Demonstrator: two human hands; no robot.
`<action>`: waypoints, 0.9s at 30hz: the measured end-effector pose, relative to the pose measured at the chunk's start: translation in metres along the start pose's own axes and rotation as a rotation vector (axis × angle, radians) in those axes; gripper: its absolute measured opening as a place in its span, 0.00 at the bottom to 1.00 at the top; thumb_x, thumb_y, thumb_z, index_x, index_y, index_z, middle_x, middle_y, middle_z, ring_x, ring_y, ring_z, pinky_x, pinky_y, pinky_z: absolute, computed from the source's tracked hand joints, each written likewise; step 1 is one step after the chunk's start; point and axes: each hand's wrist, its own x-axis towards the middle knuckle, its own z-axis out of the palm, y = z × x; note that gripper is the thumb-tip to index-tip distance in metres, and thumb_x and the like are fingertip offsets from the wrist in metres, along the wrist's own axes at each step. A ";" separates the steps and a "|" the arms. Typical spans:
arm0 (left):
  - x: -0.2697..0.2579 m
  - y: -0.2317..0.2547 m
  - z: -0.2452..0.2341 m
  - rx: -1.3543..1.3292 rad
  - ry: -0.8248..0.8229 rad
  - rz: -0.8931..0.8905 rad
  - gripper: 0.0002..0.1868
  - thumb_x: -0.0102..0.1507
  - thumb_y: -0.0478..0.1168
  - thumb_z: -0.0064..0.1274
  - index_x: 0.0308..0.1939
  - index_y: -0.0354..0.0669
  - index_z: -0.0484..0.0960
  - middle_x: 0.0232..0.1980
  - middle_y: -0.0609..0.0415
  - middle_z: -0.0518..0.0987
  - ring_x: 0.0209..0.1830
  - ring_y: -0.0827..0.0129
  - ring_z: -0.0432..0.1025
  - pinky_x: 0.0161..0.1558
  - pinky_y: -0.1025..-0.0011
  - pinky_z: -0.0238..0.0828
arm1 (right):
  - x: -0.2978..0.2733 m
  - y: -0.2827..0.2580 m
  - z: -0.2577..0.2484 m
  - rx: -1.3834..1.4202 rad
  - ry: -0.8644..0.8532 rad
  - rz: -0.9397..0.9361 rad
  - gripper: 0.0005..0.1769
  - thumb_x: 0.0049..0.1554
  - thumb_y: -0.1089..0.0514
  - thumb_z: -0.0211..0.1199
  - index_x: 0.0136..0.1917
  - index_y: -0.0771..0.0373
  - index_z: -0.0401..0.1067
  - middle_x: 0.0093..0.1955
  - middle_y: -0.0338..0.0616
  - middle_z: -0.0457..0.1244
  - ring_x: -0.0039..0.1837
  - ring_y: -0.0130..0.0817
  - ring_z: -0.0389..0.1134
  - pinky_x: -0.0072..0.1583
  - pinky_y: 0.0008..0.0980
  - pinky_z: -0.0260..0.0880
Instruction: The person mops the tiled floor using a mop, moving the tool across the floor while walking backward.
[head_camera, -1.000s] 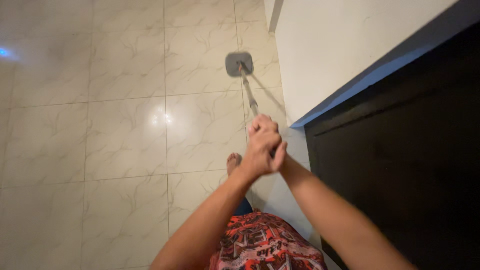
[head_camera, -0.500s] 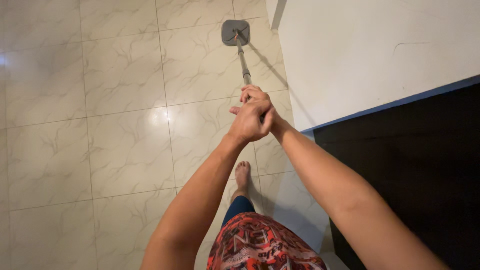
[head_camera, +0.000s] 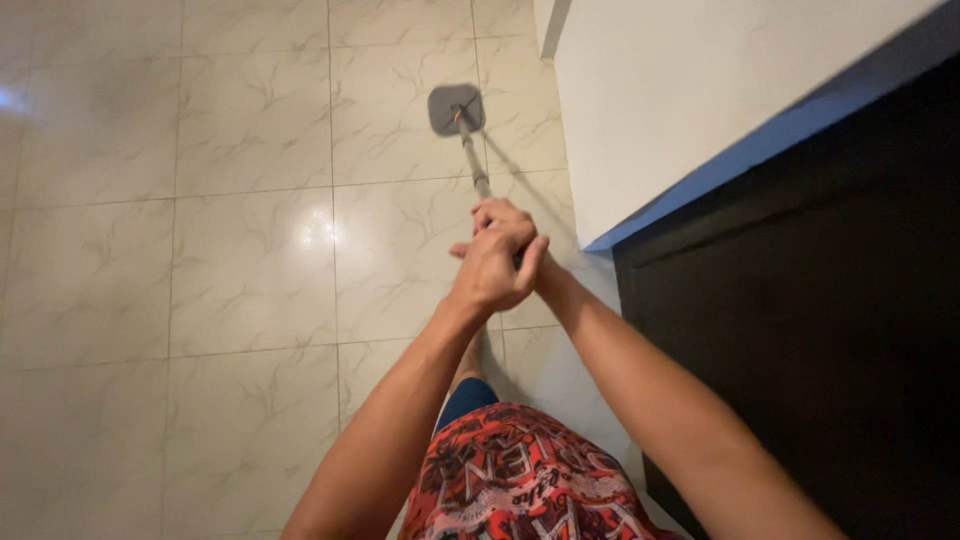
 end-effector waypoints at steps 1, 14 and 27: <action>-0.016 0.013 -0.002 -0.049 0.048 0.053 0.12 0.64 0.37 0.52 0.29 0.33 0.76 0.32 0.42 0.76 0.34 0.49 0.70 0.41 0.60 0.67 | -0.010 -0.015 0.000 -0.004 -0.001 -0.010 0.27 0.43 0.56 0.84 0.33 0.62 0.62 0.35 0.38 0.59 0.49 0.38 0.64 0.61 0.41 0.69; -0.091 0.102 -0.032 -0.147 0.146 0.171 0.08 0.69 0.38 0.49 0.48 0.40 0.80 0.43 0.48 0.79 0.49 0.54 0.68 0.54 0.60 0.66 | -0.055 -0.104 0.020 0.022 0.024 -0.045 0.27 0.43 0.56 0.84 0.34 0.62 0.62 0.35 0.38 0.59 0.48 0.37 0.64 0.62 0.41 0.69; -0.045 0.068 -0.037 0.013 0.284 -0.120 0.12 0.59 0.34 0.62 0.45 0.43 0.79 0.32 0.52 0.69 0.39 0.57 0.67 0.58 0.35 0.59 | -0.025 -0.068 0.045 0.039 0.070 0.020 0.27 0.44 0.57 0.83 0.34 0.62 0.62 0.35 0.38 0.58 0.48 0.37 0.64 0.62 0.41 0.68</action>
